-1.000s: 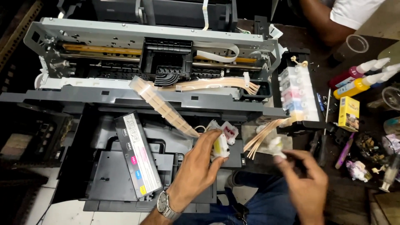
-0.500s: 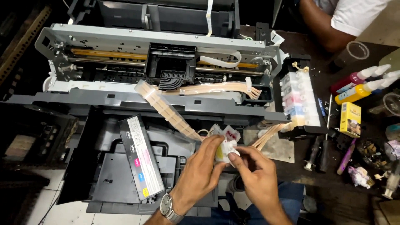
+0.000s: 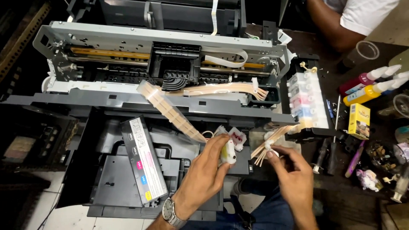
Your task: Repairing and servicing a printer's ink system by handling ink tubes and using a syringe to flush ink ports.
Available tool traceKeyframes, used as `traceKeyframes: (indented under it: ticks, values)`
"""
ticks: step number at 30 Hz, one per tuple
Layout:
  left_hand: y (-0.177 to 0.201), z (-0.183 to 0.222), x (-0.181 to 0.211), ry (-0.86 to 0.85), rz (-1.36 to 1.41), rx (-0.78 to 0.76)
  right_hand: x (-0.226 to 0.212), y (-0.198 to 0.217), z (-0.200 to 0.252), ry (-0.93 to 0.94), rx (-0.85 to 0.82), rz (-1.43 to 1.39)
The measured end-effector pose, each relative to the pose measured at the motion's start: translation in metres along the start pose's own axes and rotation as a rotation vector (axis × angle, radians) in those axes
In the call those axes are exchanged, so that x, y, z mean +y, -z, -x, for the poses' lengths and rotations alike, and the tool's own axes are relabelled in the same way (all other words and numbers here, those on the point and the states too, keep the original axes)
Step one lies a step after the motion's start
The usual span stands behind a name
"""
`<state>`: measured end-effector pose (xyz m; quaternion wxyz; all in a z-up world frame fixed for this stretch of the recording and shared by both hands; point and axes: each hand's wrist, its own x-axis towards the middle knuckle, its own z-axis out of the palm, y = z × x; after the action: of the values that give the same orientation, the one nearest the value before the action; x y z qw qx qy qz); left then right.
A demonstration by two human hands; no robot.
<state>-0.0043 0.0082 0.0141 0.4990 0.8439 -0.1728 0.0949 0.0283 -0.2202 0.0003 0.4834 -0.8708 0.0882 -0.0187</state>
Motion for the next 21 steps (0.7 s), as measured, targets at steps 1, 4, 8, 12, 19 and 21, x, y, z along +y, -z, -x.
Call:
traceKeyframes:
  ticks: [1, 4, 8, 12, 19, 21]
  values:
    - [0.0, 0.0, -0.001, 0.002, -0.011, -0.001, 0.009, 0.002, -0.002, 0.102, 0.044, 0.082]
    - [-0.005, 0.002, -0.006, 0.015, -0.092, -0.004, 0.04, -0.001, -0.009, 0.264, 0.176, 0.162]
    - [-0.004, -0.002, -0.001, 0.013, -0.165, 0.001, 0.067, -0.003, -0.02, 0.128, 0.071, 0.299]
    - [-0.006, -0.002, -0.001, 0.026, -0.265, -0.041, 0.08, -0.005, -0.018, 0.147, 0.065, 0.275]
    - [-0.01, -0.006, -0.006, -0.057, -0.376, -0.05, 0.073, 0.0, -0.01, 0.221, 0.126, 0.214]
    - [-0.007, -0.01, -0.004, -0.035, -0.384, -0.095, 0.074, 0.002, -0.008, 0.204, 0.106, 0.2]
